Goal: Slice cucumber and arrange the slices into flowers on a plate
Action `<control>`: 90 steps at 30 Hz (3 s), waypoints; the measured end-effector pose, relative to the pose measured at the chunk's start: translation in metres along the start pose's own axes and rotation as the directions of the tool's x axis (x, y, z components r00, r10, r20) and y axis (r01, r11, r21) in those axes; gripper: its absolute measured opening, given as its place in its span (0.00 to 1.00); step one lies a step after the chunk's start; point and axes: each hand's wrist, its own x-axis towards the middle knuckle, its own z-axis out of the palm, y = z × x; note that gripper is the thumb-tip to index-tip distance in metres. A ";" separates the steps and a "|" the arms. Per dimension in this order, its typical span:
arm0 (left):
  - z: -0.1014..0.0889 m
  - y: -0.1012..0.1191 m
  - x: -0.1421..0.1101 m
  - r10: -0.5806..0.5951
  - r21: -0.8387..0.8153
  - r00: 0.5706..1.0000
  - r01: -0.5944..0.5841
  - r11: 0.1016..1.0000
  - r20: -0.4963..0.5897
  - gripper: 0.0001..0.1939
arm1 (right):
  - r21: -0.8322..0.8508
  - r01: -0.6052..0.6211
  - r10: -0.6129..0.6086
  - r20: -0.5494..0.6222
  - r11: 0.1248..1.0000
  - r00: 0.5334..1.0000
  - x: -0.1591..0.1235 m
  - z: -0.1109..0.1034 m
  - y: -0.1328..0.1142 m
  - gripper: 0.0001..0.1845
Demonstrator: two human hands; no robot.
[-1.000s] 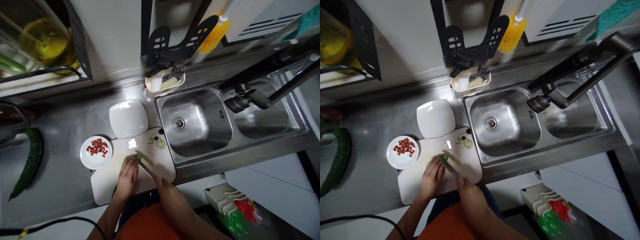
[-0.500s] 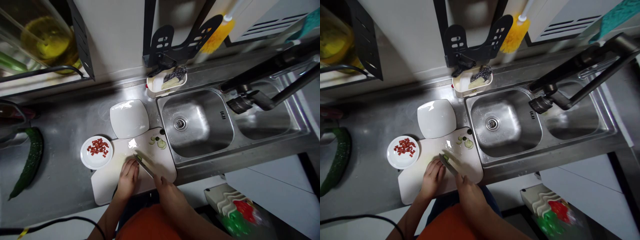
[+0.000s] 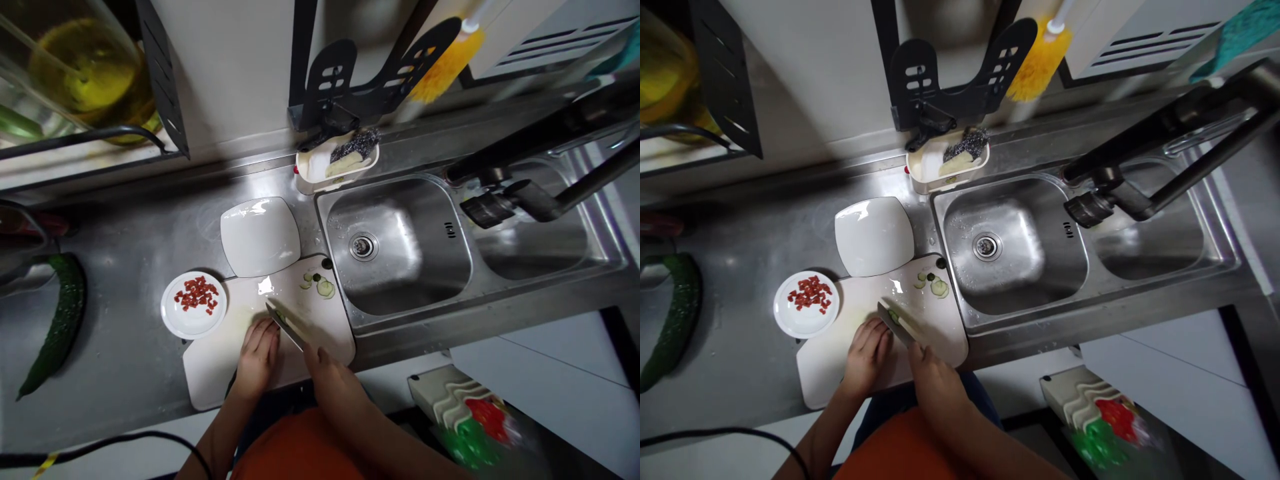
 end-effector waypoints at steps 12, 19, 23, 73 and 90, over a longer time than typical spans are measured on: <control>0.001 -0.001 -0.001 -0.003 -0.006 1.000 0.003 1.000 0.015 0.14 | 0.010 -0.005 0.005 -0.051 1.000 0.999 0.020 0.011 -0.004 0.20; -0.002 0.002 0.001 -0.011 -0.020 1.000 0.011 1.000 0.014 0.15 | 0.055 -0.013 0.015 -0.047 0.998 0.999 0.019 0.011 0.003 0.20; -0.001 0.002 0.000 -0.013 -0.029 1.000 0.013 0.999 0.018 0.16 | 0.047 -0.017 0.019 -0.030 0.999 0.999 0.004 0.004 0.008 0.23; -0.001 0.001 0.000 0.018 -0.021 1.000 -0.017 1.000 0.009 0.12 | 0.024 -0.012 0.011 0.011 1.000 1.000 -0.017 -0.002 0.004 0.25; 0.001 0.001 -0.001 0.010 0.013 1.000 -0.009 1.000 -0.017 0.11 | 0.029 -0.004 0.004 0.012 1.000 1.000 -0.001 0.005 -0.001 0.23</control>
